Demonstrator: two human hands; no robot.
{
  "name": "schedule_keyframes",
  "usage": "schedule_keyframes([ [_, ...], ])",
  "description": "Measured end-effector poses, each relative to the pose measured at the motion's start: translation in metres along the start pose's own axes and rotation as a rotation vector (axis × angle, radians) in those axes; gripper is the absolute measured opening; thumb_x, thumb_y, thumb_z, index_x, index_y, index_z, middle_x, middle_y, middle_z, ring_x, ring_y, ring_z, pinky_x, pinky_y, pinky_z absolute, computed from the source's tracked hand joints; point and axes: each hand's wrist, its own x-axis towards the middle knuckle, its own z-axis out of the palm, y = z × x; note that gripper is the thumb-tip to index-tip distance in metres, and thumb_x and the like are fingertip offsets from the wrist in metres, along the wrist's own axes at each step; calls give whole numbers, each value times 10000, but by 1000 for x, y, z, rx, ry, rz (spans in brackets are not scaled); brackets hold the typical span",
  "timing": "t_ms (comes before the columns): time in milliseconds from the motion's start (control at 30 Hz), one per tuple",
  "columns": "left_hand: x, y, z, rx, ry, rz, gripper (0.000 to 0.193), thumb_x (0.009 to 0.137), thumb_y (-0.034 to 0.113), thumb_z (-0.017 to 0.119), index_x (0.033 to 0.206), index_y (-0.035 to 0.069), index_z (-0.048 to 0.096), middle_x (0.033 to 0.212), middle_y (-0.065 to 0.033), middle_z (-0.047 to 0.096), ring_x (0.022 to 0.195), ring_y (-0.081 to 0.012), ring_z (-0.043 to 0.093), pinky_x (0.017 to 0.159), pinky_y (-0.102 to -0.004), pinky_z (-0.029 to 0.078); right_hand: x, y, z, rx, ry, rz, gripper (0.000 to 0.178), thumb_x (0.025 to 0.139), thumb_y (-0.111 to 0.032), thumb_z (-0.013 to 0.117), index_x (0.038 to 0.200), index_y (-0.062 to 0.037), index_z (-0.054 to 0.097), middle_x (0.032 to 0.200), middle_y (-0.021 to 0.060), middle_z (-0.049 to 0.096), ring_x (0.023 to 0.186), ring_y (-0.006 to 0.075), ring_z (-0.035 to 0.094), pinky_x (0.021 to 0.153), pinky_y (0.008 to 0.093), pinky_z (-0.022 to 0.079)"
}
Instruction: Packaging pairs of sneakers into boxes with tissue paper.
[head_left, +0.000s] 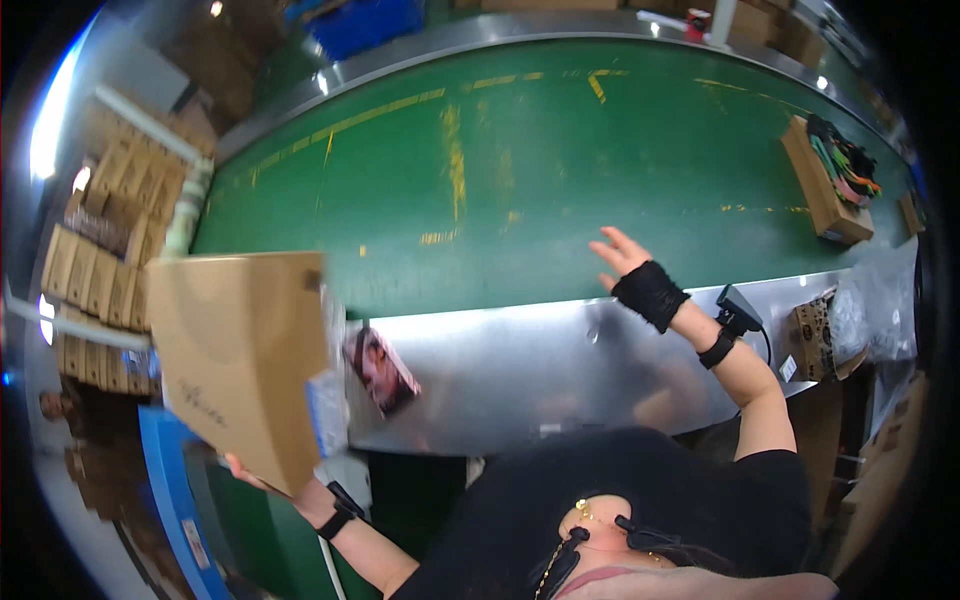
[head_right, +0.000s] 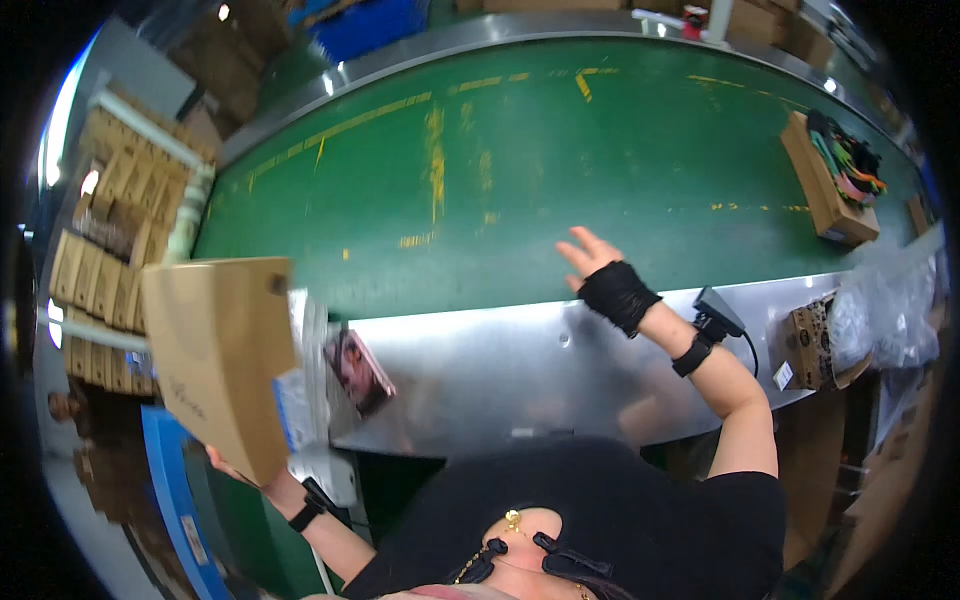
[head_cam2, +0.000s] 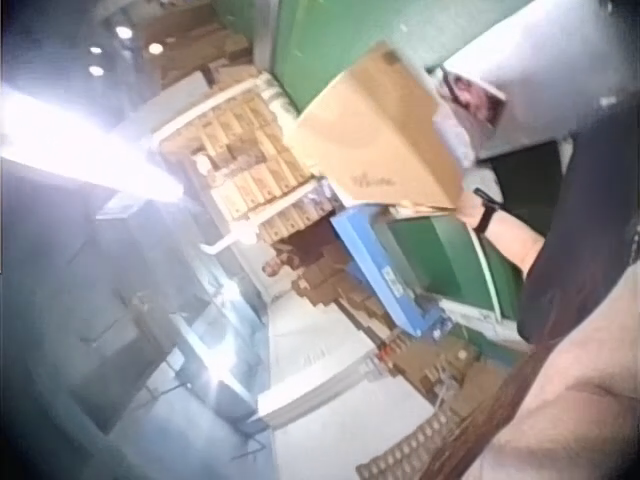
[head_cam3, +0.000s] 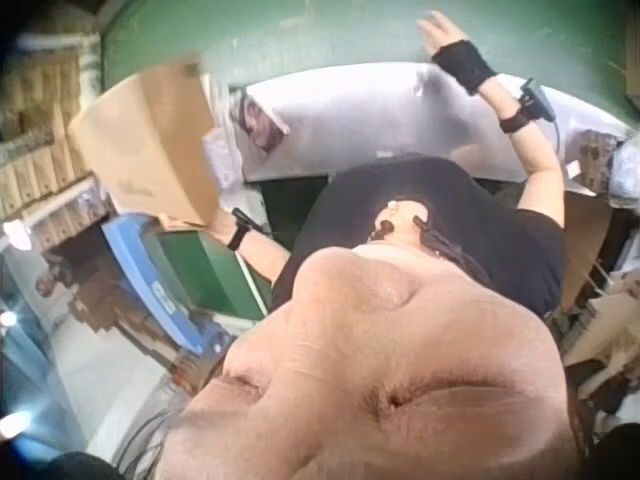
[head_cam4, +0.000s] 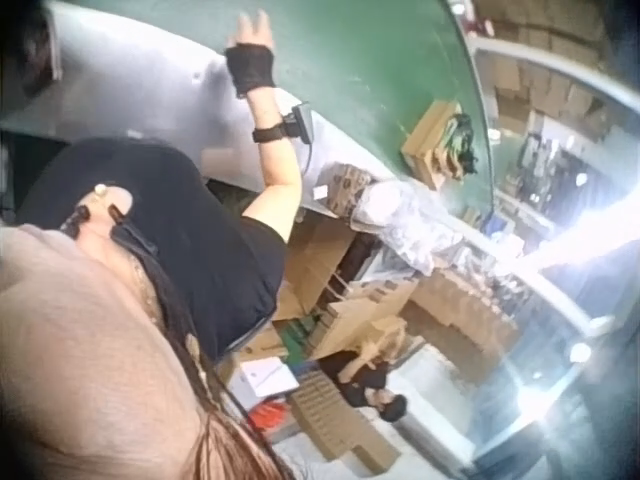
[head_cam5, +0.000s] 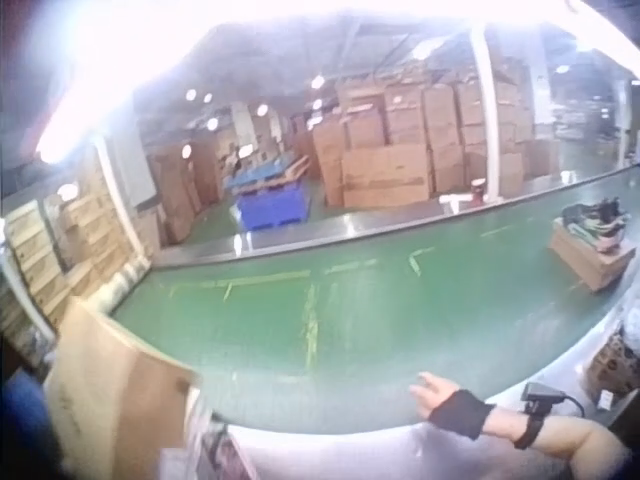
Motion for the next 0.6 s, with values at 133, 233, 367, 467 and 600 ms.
schedule_keyframes([
  [133,-29,-1,19,307,755,633,734,703,489,535,1285,106,305,1288,-183,324,1179,-350,336,927,-563,300,-37,32,11,41,-139,206,434,741,-181,600,1142,-52,493,1252,219,390,1085,356,453,898,383,397],
  [233,-56,18,-18,218,981,658,976,674,483,604,1342,108,-1,1349,-249,108,1174,-445,296,943,-605,265,-55,32,18,21,-156,230,415,756,-223,578,1122,-40,512,1228,202,425,1087,347,450,909,391,382],
  [367,-26,-16,-6,452,805,424,829,799,303,536,1359,82,-34,1353,-230,173,1222,-431,255,958,-564,312,-81,34,41,-183,-173,238,368,755,-261,551,1064,-61,545,1123,135,513,1037,279,482,945,396,305],
  [467,14,-89,12,548,526,208,520,840,245,486,1243,-18,287,1264,-236,310,1145,-391,361,939,-542,348,-91,26,46,-272,34,139,320,760,-236,536,1025,-57,557,1078,121,532,1015,254,492,916,392,314],
  [600,33,-244,13,1023,59,-112,409,849,184,497,1184,-36,412,1224,-212,414,1118,-343,431,911,-410,381,-88,23,44,-265,95,150,289,760,-203,521,991,-34,560,1007,116,564,971,252,509,868,392,339],
])
